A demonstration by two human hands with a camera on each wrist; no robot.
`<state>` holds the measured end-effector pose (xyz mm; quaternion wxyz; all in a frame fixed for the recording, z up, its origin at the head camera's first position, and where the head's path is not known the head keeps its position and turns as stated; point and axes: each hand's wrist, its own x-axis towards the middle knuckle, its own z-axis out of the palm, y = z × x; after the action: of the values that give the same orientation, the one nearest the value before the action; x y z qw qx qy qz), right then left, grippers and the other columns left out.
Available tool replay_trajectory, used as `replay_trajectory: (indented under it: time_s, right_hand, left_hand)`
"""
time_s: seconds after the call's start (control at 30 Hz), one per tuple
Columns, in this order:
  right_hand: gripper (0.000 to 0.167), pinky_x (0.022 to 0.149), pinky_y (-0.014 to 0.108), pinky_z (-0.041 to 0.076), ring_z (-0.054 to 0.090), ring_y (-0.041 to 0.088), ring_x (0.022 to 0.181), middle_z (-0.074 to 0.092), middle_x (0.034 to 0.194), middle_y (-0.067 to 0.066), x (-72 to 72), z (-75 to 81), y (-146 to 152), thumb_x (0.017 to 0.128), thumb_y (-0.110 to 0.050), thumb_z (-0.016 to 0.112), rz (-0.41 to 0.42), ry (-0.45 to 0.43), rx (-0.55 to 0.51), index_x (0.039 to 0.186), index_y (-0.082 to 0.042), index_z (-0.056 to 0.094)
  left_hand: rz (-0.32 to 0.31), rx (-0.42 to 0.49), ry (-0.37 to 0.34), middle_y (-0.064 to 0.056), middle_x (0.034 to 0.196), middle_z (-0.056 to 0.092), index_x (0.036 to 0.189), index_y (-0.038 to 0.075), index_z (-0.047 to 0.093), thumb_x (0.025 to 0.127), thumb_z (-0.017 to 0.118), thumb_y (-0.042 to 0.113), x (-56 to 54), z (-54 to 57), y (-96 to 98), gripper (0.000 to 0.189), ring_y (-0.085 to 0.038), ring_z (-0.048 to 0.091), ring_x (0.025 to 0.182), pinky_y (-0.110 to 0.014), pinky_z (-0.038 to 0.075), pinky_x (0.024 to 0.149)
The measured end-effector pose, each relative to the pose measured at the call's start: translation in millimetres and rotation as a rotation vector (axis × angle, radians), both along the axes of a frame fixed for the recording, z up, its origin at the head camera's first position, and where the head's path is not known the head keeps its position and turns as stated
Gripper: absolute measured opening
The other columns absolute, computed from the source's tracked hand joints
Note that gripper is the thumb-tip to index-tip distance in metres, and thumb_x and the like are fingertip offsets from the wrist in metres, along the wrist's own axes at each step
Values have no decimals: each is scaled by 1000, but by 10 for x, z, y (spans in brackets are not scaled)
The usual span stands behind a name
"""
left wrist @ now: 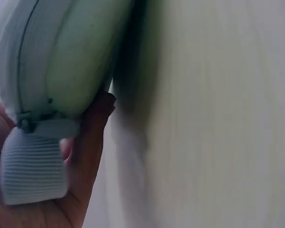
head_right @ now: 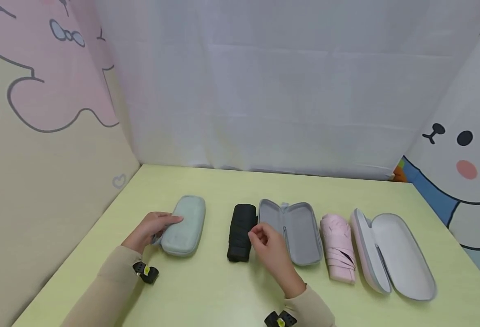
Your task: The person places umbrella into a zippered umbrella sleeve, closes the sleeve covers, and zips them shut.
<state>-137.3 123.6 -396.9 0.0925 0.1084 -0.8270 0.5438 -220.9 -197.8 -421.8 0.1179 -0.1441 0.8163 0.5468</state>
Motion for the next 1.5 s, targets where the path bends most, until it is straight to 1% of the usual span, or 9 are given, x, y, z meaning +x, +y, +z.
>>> replay_trajectory:
  time_s: [0.17, 0.33, 0.47, 0.53, 0.77, 0.9, 1.17, 1.3, 1.5]
  right_hand:
    - [4, 58, 24, 43, 51, 11, 64, 58, 76, 0, -10, 10, 98, 88, -8, 64, -78, 22, 62, 89, -4, 62]
    - [9, 63, 25, 45, 56, 15, 72, 62, 83, 4, 8, 55, 273, 88, -5, 62, -168, 37, 158, 96, -2, 64]
    - [16, 64, 30, 47, 60, 22, 75, 65, 87, 10, 53, 94, 462, 87, -3, 60, -265, 127, 269, 102, 1, 65]
    - [19, 66, 34, 48, 61, 25, 76, 65, 88, 13, 77, 113, 565, 86, -2, 59, -326, 158, 305, 104, 2, 65]
    - [32, 76, 47, 45, 59, 36, 88, 61, 101, 26, 118, 117, 868, 85, -4, 58, -431, 93, 386, 114, 11, 59]
    - [34, 75, 53, 43, 57, 42, 89, 58, 101, 32, 122, 93, 956, 83, -3, 59, -450, 105, 451, 111, 16, 56]
    - [37, 78, 54, 42, 56, 46, 91, 55, 103, 36, 121, 75, 1034, 86, -5, 55, -372, 4, 522, 112, 20, 53]
    - [36, 75, 53, 43, 57, 42, 82, 58, 90, 33, 89, 55, 1064, 85, -6, 53, -329, -28, 548, 109, 22, 53]
    - [22, 62, 44, 43, 53, 31, 65, 57, 69, 20, 49, 40, 1082, 85, -5, 53, -302, -62, 572, 89, 15, 59]
  left_hand:
    - [-86, -280, 95, -11, 96, 64, 108, -4, 65, 80, 71, 35, 34, 80, -37, 49, -21, 58, 82, -34, 47, 70]
    - [-113, -559, 346, -17, 105, 63, 111, -4, 63, 84, 67, 26, 193, 169, 190, 41, -31, 58, 96, -43, 45, 81]
    - [-161, -583, 538, -14, 98, 65, 109, -2, 65, 85, 66, 19, 344, 287, 607, 32, -29, 61, 91, -42, 47, 78]
    - [-212, -547, 574, -12, 96, 65, 108, -2, 65, 87, 65, 22, 379, 329, 835, 32, -26, 61, 87, -40, 48, 74]
    - [-293, -609, 435, -25, 128, 46, 133, -11, 40, 93, 54, 40, 296, 302, 1492, 67, -37, 43, 119, -43, 39, 94]
    - [-309, -688, 314, -27, 127, 43, 133, -13, 38, 94, 49, 44, 237, 242, 1689, 69, -39, 38, 120, -44, 42, 90]
    - [-363, -620, 213, -22, 98, 56, 103, -8, 63, 87, 59, 48, 138, 100, 1722, 58, -33, 55, 86, -42, 48, 67]
    - [-396, -548, 213, -16, 88, 61, 98, -7, 63, 83, 65, 44, 82, 80, 1701, 54, -28, 58, 76, -39, 48, 66]
    - [-367, -467, 206, -12, 86, 60, 100, -6, 60, 77, 72, 42, 43, 74, 1690, 55, -24, 55, 72, -37, 47, 67]
